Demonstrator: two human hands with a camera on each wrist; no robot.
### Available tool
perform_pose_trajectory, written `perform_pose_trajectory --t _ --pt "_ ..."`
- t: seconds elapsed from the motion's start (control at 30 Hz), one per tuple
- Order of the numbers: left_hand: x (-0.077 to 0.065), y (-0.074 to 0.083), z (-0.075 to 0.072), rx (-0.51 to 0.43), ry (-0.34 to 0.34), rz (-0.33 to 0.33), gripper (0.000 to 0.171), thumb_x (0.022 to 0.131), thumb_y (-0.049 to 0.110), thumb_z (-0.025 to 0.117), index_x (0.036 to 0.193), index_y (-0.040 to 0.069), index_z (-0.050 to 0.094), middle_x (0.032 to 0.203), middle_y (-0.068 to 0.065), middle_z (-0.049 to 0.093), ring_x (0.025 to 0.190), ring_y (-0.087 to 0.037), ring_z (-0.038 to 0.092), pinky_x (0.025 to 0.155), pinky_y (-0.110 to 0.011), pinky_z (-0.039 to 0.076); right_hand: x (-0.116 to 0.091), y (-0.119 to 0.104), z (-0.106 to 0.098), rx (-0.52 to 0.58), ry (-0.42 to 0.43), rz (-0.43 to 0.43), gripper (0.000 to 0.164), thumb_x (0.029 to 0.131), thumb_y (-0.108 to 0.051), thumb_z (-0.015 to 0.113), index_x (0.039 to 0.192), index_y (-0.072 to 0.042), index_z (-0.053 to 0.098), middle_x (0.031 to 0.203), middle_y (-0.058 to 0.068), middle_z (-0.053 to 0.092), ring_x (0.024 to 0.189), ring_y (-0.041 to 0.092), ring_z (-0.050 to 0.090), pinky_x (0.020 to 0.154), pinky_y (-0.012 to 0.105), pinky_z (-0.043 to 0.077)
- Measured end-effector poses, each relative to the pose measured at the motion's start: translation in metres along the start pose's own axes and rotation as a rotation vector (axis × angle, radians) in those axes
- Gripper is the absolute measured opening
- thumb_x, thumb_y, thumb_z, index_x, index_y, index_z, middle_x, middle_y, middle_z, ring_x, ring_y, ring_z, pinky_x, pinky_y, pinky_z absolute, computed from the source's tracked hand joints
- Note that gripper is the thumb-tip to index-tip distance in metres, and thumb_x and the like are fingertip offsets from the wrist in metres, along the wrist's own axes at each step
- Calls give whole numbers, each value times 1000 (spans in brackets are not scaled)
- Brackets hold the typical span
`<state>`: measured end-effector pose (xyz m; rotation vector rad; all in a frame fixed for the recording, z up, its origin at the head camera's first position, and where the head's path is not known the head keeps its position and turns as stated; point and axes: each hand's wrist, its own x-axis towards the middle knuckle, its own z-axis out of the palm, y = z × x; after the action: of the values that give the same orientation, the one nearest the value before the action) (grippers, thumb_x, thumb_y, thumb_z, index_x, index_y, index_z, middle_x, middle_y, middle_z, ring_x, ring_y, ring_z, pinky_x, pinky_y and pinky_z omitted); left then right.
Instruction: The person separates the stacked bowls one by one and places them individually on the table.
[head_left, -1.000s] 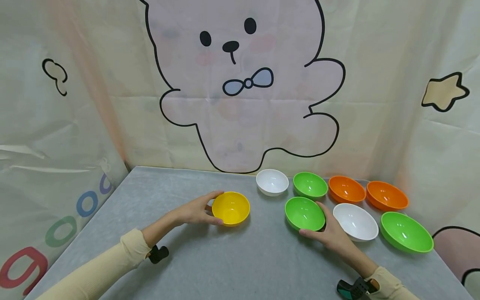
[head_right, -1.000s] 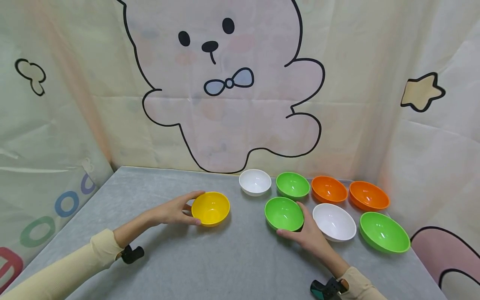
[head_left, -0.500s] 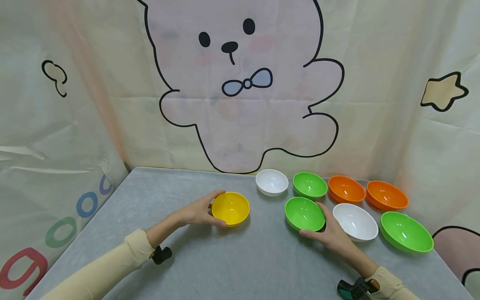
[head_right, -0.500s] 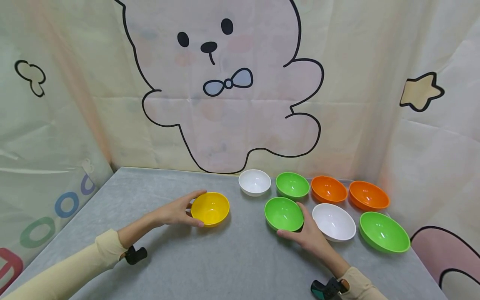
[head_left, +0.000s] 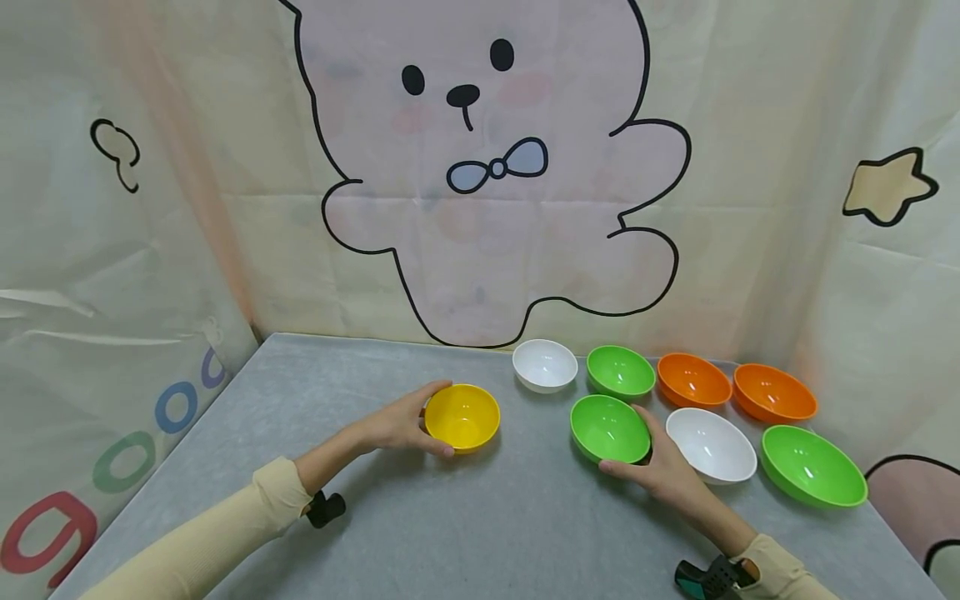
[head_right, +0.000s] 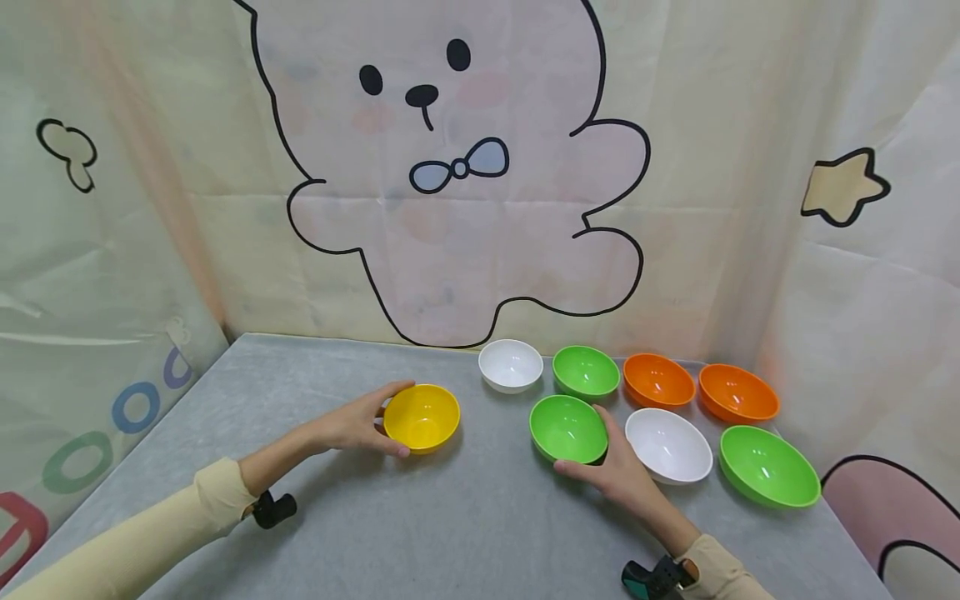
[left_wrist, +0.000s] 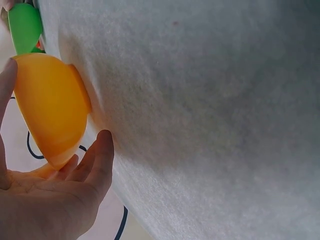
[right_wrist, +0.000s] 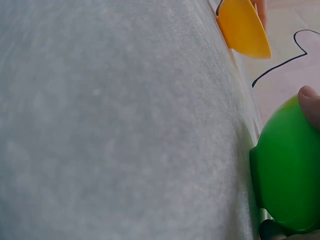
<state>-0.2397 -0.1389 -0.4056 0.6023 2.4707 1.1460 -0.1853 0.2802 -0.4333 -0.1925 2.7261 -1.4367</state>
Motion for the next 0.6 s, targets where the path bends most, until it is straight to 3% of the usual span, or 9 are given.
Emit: perform_pose_trajectory --t 0.4,0.6 --pt "4 4 6 30 41 68 111 74 31 93 157 0 27 157 -18 35 140 -35 38 114 -55 31 0 -2 -1 12 1 -13 107 82 -27 88 157 3 17 151 28 33 131 43 39 108 63 32" --pt "8 5 8 54 64 65 108 73 31 94 155 0 32 154 -17 38 137 -34 40 113 -54 33 0 0 -1 21 -1 -10 107 82 -26 88 157 1 17 151 27 33 132 42 38 108 63 32"
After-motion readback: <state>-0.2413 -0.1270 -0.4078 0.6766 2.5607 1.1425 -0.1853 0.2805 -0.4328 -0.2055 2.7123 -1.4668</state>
